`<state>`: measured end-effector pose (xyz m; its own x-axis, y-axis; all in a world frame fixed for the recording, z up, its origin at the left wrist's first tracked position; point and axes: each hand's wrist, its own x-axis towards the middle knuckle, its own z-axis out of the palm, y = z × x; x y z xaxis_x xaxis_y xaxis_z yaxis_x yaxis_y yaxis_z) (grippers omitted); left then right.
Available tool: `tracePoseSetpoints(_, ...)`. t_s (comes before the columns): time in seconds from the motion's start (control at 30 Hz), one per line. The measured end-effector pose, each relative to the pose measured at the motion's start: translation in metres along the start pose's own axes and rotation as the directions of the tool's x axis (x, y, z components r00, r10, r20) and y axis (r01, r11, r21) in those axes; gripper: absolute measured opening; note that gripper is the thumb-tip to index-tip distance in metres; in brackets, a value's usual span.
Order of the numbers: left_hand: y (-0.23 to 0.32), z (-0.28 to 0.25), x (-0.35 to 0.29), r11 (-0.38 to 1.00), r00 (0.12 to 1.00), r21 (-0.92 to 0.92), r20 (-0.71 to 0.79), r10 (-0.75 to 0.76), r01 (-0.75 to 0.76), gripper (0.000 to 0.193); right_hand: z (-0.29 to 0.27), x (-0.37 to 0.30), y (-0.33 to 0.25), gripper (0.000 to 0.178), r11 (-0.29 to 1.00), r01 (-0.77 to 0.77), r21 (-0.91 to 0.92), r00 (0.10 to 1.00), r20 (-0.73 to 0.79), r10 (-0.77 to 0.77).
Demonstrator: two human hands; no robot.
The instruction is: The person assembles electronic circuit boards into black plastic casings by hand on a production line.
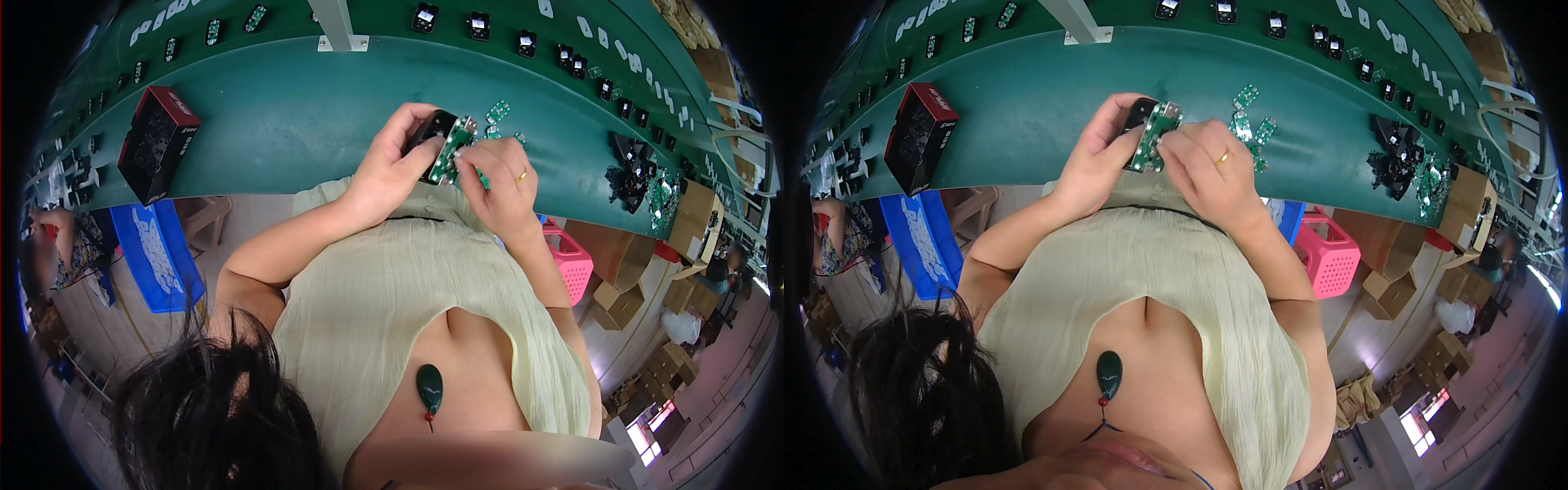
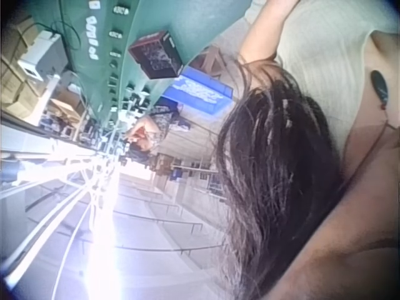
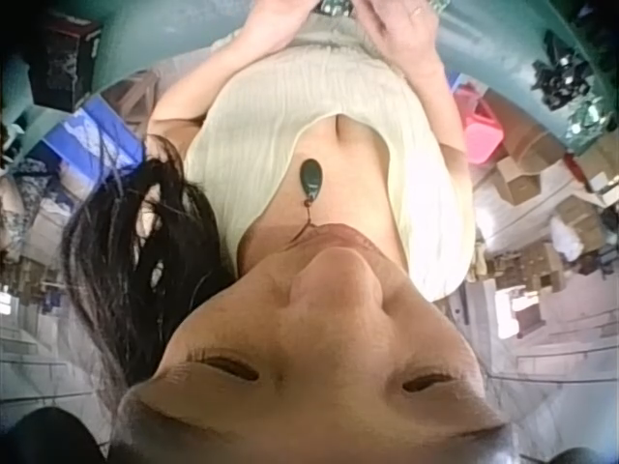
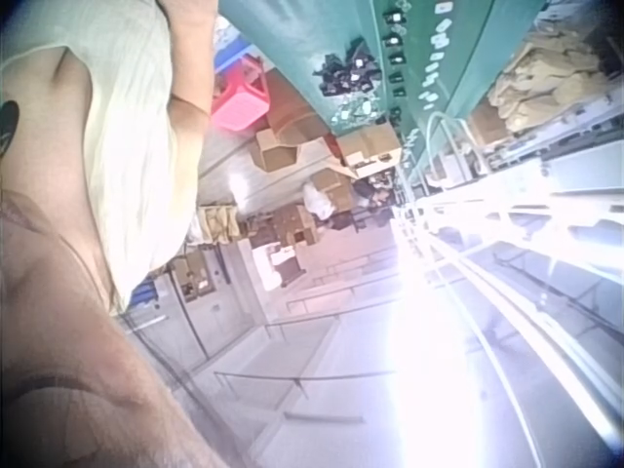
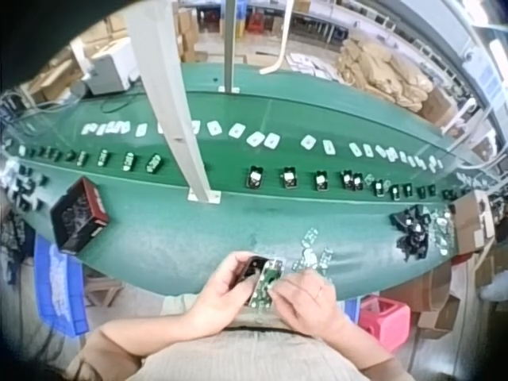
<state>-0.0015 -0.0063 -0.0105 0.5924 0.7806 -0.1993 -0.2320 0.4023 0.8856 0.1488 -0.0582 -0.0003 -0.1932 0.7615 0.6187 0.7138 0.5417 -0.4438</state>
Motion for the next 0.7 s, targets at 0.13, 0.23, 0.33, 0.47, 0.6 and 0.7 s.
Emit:
tracePoseSetpoints(0.13,0.002,0.001,-0.005,0.978,0.993,-0.178,0.039,-0.108,0.113,0.03,0.002,0.003,0.001,0.024,0.998,-0.064,-0.009,0.998,-0.021,0.063)
tracePoseSetpoints(0.23,0.002,0.002,-0.005,0.976,0.992,-0.183,0.045,-0.114,0.121,0.039,0.0,0.007,-0.001,0.022,0.997,-0.073,-0.034,0.997,0.022,0.074)
tracePoseSetpoints(0.33,-0.004,-0.001,-0.007,0.992,0.997,-0.105,0.047,-0.06,0.065,0.04,-0.002,0.007,-0.002,0.022,0.993,-0.097,-0.067,0.992,0.071,0.102)
tracePoseSetpoints(0.47,0.002,0.001,-0.008,1.0,0.999,0.017,0.04,-0.015,0.014,0.037,0.002,0.004,0.0,0.026,0.995,-0.033,-0.089,0.995,0.089,0.041)
tracePoseSetpoints(0.6,-0.001,0.002,-0.006,0.999,1.0,0.043,-0.003,0.023,-0.023,0.034,0.003,0.007,0.003,0.03,0.993,-0.075,-0.094,0.989,0.117,0.086)
tracePoseSetpoints(0.7,-0.004,-0.002,0.0,0.991,0.996,0.098,-0.017,0.088,-0.086,0.031,0.008,0.006,0.004,0.027,0.994,-0.053,-0.097,0.989,0.131,0.065)
